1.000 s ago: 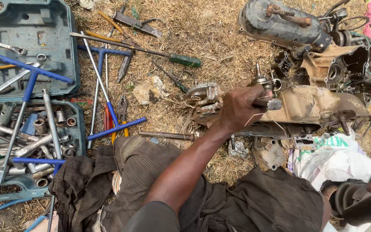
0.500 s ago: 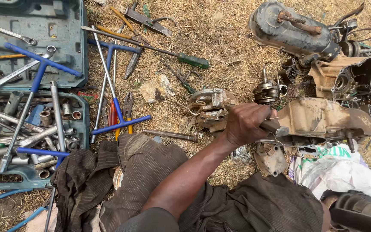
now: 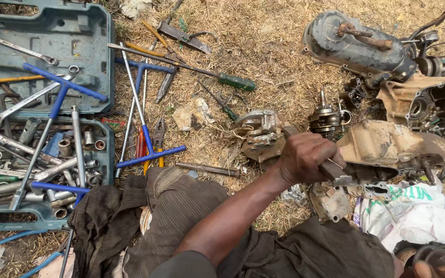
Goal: The person sits on the ground with a motorcycle engine crankcase and uses a blue T-handle wrench to loosen bolts on the casing, then uses a hammer to tap and separate components, handling bolts and engine parts one at a time and setting them aside on the ground.
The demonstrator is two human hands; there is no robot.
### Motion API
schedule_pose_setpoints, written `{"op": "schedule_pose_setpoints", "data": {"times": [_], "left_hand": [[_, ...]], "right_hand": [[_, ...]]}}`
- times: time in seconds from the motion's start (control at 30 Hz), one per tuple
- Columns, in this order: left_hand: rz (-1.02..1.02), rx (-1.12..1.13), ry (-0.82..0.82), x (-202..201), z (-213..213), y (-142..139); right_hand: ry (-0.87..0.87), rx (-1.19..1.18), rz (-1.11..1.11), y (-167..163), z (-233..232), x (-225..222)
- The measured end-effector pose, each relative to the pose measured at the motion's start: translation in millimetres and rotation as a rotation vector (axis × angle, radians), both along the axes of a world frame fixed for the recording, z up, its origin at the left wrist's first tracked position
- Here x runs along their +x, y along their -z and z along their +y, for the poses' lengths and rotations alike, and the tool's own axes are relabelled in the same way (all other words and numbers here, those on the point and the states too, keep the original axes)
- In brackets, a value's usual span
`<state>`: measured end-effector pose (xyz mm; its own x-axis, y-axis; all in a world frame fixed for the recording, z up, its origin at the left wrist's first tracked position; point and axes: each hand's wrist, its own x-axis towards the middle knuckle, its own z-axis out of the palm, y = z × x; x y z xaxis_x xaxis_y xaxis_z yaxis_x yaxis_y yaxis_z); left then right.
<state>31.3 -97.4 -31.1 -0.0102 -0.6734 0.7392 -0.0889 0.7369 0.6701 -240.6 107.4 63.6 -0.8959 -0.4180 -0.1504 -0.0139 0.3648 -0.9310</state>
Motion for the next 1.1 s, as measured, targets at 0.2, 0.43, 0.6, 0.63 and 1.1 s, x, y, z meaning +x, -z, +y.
{"op": "schedule_pose_setpoints", "data": {"times": [0.2,0.43,0.6,0.63,1.1], "left_hand": [[-0.078,0.221,-0.003,-11.5,-23.4,-15.8],[0.488,0.796,0.407,17.1,-73.1,5.1],[-0.271,0.133,0.111,-18.5,-7.2,20.9],[-0.143,-0.019,0.066,-21.8,3.9,23.8],[-0.266,0.960,-0.268,127.4,-75.4,-0.2]], "right_hand": [[0.115,-0.018,-0.001,28.0,34.8,-49.8],[0.095,-0.021,0.002,17.7,33.8,-47.5],[0.195,-0.068,0.065,24.6,37.9,-78.6],[0.219,-0.069,0.076,26.0,37.7,-84.3],[-0.625,0.678,-0.927,77.3,92.4,108.4]]}}
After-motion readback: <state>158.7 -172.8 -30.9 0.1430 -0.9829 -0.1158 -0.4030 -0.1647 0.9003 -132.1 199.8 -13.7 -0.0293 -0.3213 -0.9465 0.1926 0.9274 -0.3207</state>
